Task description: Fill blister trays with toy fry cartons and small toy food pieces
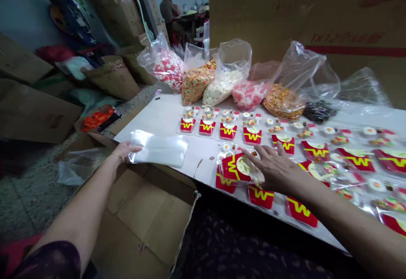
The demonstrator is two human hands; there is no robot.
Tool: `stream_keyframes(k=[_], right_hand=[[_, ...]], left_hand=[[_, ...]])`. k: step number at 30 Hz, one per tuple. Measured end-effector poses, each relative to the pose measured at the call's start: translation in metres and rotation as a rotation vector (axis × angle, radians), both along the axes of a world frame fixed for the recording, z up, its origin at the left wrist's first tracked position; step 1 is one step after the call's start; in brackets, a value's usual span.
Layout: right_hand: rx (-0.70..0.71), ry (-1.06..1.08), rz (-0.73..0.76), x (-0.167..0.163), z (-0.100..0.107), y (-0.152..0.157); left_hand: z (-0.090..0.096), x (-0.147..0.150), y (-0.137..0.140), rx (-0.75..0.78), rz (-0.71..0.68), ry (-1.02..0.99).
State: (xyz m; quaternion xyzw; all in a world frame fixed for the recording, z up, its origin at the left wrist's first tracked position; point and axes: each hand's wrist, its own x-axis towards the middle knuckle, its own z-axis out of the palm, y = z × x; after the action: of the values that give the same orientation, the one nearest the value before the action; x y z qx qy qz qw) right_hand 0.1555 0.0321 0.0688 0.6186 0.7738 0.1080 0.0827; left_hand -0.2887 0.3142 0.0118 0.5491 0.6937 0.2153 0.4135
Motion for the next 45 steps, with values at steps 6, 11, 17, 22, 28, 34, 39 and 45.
stream_keyframes(k=[6,11,17,22,28,34,39,45], right_hand=[[-0.004,-0.038,-0.037,-0.006,0.004,-0.012],[-0.008,-0.006,-0.008,-0.014,0.001,0.003],[-0.007,-0.002,-0.044,-0.024,-0.007,0.028],[-0.038,0.054,-0.115,-0.037,-0.004,0.046],[-0.114,0.092,-0.168,-0.053,-0.001,0.059],[-0.132,0.088,-0.208,-0.056,-0.004,0.061],[-0.082,0.108,-0.280,-0.063,-0.010,0.074],[-0.065,0.120,-0.300,-0.073,-0.012,0.087]], left_hand=[[0.000,0.053,-0.009,0.496,-0.173,0.536],[-0.027,0.106,-0.047,0.498,-0.636,0.419],[-0.045,0.119,-0.058,0.540,-0.606,0.344],[-0.044,0.111,-0.063,0.589,-0.595,0.308],[-0.047,0.120,-0.060,0.607,-0.549,0.353],[-0.053,0.135,-0.057,0.600,-0.556,0.224],[-0.056,0.137,-0.067,0.671,-0.505,0.115],[-0.037,0.142,-0.083,0.746,-0.429,-0.144]])
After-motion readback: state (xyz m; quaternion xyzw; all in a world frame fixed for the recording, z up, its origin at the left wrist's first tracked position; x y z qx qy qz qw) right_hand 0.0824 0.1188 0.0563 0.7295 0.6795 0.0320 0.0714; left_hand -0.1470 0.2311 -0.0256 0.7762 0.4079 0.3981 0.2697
